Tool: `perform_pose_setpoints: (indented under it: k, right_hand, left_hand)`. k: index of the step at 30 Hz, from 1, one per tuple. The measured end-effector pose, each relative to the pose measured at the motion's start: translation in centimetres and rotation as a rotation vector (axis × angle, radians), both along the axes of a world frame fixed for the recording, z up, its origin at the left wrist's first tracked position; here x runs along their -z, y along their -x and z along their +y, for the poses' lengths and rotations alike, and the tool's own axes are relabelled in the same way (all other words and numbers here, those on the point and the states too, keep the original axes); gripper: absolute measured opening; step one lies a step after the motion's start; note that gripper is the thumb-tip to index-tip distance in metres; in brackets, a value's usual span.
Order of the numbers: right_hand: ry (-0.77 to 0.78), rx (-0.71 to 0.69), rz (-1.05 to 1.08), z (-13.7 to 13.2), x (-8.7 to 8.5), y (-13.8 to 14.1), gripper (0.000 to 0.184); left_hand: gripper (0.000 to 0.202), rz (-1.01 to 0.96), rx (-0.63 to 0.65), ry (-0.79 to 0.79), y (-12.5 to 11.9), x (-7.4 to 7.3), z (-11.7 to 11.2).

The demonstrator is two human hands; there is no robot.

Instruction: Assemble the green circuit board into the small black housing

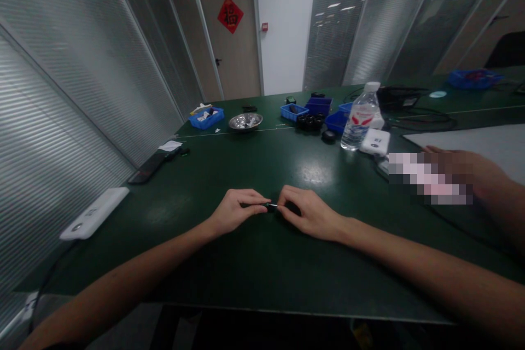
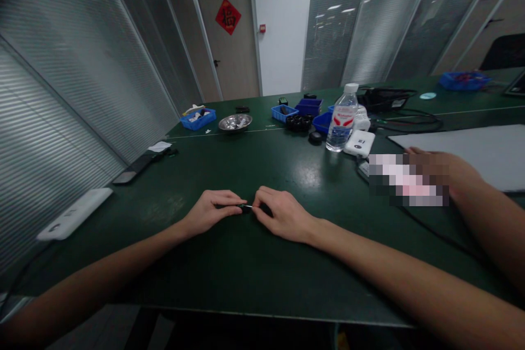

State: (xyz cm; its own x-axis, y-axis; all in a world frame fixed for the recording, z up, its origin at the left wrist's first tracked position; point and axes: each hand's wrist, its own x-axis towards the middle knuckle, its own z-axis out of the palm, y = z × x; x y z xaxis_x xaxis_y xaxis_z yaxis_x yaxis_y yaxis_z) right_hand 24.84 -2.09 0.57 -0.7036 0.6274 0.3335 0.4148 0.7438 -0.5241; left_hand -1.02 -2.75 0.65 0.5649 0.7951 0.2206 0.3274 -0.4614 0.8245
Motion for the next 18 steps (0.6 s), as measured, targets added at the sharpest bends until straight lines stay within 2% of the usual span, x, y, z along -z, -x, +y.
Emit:
perform_pose_setpoints:
  k: [4, 7, 12, 18]
  right_hand:
    - [-0.013, -0.012, -0.012, -0.13, 0.07, 0.18, 0.004]
    - [-0.035, 0.012, -0.046, -0.2, 0.13, 0.42, 0.005]
    - [-0.082, 0.043, -0.118, -0.36, 0.15, 0.65, 0.007]
    - [-0.102, 0.033, -0.12, -0.38, 0.27, 0.6, 0.01]
  left_hand:
    - [0.023, -0.006, -0.003, -0.03, -0.13, 0.26, 0.01]
    - [0.024, 0.048, -0.018, -0.131, -0.07, 0.46, 0.11]
    - [0.029, 0.147, 0.048, -0.281, -0.02, 0.31, -0.08]
    - [0.023, 0.142, 0.039, -0.243, -0.4, -0.33, -0.46]
